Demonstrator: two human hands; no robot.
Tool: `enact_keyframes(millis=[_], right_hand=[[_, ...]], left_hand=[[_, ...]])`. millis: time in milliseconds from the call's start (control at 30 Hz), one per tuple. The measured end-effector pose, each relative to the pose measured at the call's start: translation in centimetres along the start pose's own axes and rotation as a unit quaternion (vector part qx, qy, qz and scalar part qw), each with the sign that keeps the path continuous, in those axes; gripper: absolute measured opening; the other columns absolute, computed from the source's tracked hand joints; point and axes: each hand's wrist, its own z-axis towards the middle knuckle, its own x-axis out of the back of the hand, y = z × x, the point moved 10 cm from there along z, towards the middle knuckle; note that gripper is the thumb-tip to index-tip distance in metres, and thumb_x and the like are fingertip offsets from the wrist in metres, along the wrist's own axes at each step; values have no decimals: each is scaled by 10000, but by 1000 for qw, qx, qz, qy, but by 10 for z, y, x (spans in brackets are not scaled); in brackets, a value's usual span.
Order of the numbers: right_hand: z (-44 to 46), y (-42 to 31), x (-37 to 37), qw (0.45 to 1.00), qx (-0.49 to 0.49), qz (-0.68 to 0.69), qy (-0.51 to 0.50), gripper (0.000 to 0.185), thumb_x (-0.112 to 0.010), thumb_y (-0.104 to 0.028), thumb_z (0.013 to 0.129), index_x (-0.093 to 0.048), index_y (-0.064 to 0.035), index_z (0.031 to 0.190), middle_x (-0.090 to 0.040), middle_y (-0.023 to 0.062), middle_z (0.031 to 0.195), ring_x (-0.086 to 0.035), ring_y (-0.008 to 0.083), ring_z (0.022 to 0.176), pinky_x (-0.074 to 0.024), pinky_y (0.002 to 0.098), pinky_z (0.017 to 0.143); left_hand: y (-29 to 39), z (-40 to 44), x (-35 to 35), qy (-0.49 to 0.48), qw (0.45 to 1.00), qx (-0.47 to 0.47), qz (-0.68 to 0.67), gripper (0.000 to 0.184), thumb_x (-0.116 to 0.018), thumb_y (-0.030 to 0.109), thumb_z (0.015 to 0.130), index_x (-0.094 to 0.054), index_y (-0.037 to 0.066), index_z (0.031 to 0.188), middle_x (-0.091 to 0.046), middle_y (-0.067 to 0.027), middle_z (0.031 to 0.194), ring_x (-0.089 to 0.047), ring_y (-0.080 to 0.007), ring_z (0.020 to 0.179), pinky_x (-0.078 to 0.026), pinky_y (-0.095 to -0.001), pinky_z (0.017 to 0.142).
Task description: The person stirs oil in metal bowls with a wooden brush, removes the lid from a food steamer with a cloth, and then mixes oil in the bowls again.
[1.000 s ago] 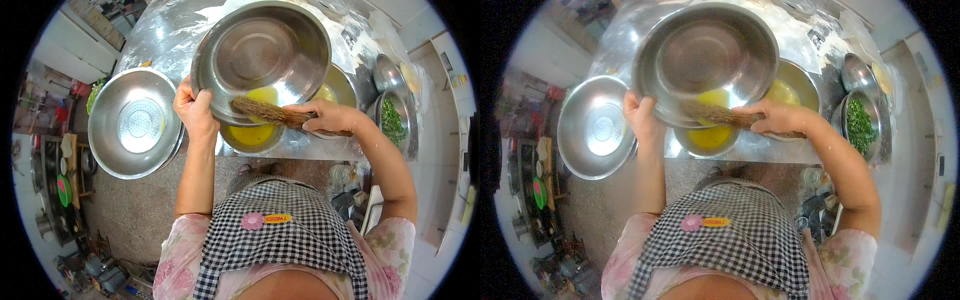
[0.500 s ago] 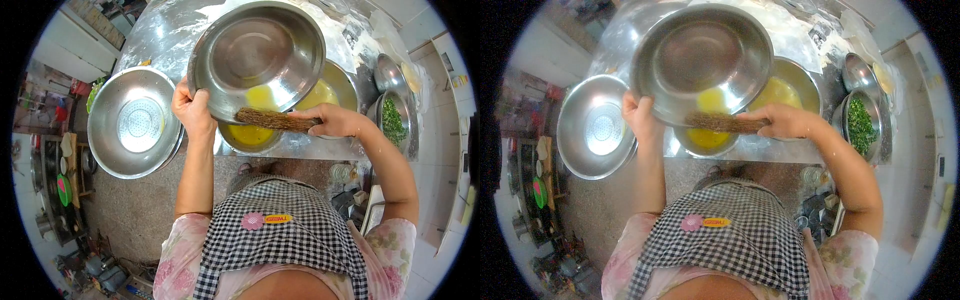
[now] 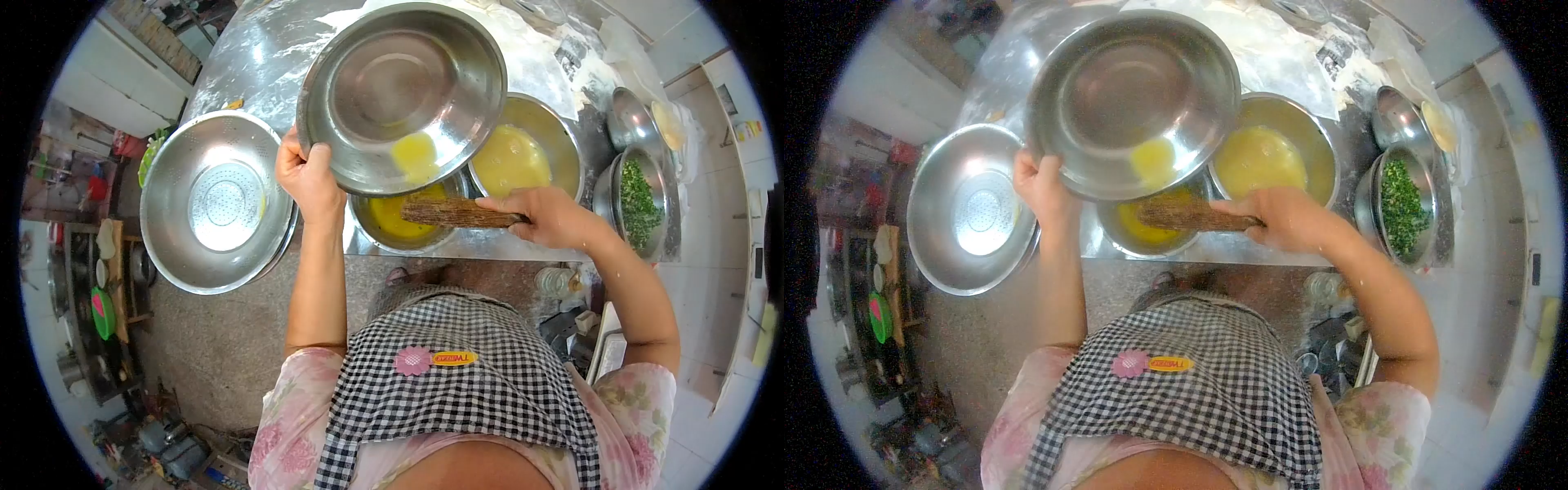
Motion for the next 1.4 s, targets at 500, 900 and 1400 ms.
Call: enact_keyframes(millis=[500,900,1400], right_hand=[[-7,19,-13,906,-74,403,109,652,-559,-95,912,-248,-128,1484,-563,66,922,-586,127,713,-532,270,594],[11,-3,-27,884,-84,451,92,592,-520,-119,927,-280,-120,1467,-518,29,881,-578,122,655,-512,259,520],[19,0,-33,903,-76,416,76,602,-551,-108,904,-312,-116,1457,-569,36,943,-575,104,680,-510,249,619]], left_hand=[[-2,-1,11,55,998,29,-27,251,-496,-134,681,-403,97,649,-481,24,735,-417,-53,653,-387,-198,667],[-1,-7,9,28,998,0,-51,202,-554,-91,714,-450,82,717,-556,-32,758,-533,-108,661,-473,-255,638],[5,-10,8,27,998,12,-61,192,-517,-106,709,-454,73,733,-572,-52,808,-557,-123,702,-484,-259,676]])
